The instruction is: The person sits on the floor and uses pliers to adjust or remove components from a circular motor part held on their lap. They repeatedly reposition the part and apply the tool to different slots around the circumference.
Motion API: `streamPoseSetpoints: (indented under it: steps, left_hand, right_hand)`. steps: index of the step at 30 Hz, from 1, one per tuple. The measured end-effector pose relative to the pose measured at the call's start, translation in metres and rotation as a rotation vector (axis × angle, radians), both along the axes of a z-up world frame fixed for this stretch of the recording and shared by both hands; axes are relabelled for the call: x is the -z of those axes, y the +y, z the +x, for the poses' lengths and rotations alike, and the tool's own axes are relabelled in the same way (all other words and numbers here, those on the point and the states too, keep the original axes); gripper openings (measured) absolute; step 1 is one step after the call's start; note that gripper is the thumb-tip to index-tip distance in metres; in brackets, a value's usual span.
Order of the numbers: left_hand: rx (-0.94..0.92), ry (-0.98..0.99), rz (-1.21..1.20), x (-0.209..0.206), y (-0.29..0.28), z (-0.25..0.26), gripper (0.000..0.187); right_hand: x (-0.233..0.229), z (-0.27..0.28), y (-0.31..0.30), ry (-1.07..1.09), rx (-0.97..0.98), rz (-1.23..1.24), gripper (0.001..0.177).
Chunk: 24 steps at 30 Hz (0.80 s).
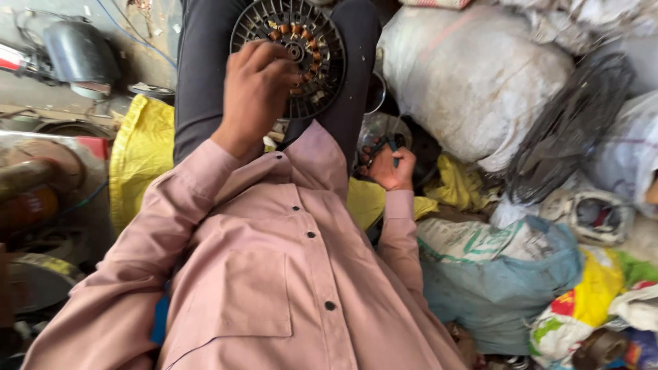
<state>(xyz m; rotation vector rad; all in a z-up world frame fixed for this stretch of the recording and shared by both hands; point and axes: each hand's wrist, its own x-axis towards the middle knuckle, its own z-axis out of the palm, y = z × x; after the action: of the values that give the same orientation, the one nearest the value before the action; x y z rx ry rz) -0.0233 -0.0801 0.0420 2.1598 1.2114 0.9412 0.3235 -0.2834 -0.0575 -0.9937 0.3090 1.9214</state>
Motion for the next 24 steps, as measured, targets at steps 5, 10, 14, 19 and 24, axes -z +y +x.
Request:
streamPoseSetpoints:
  steps: [5,10,14,19,24]
  left_hand:
    - [0.277,-0.078,0.036,-0.009,0.001,0.067,0.009]
    - [0.423,0.074,0.132,0.030,-0.007,0.163,0.012]
    - [0.399,0.173,0.202,0.069,-0.006,0.215,0.029]
    - [0.412,0.102,0.152,0.045,0.016,0.194,0.015]
    - [0.338,-0.004,0.091,0.004,0.053,0.114,0.013]
  right_hand:
    - [-0.001,-0.002,-0.036,0.030,0.119,0.088,0.051]
    - [-0.003,-0.013,-0.074,0.057,0.239,0.121,0.049]
    - [-0.022,-0.033,-0.088,0.058,0.309,0.147,0.051]
    - [-0.020,-0.048,-0.101,0.099,0.359,0.162,0.052]
    - [-0.018,-0.049,-0.099,0.155,0.338,0.171,0.054]
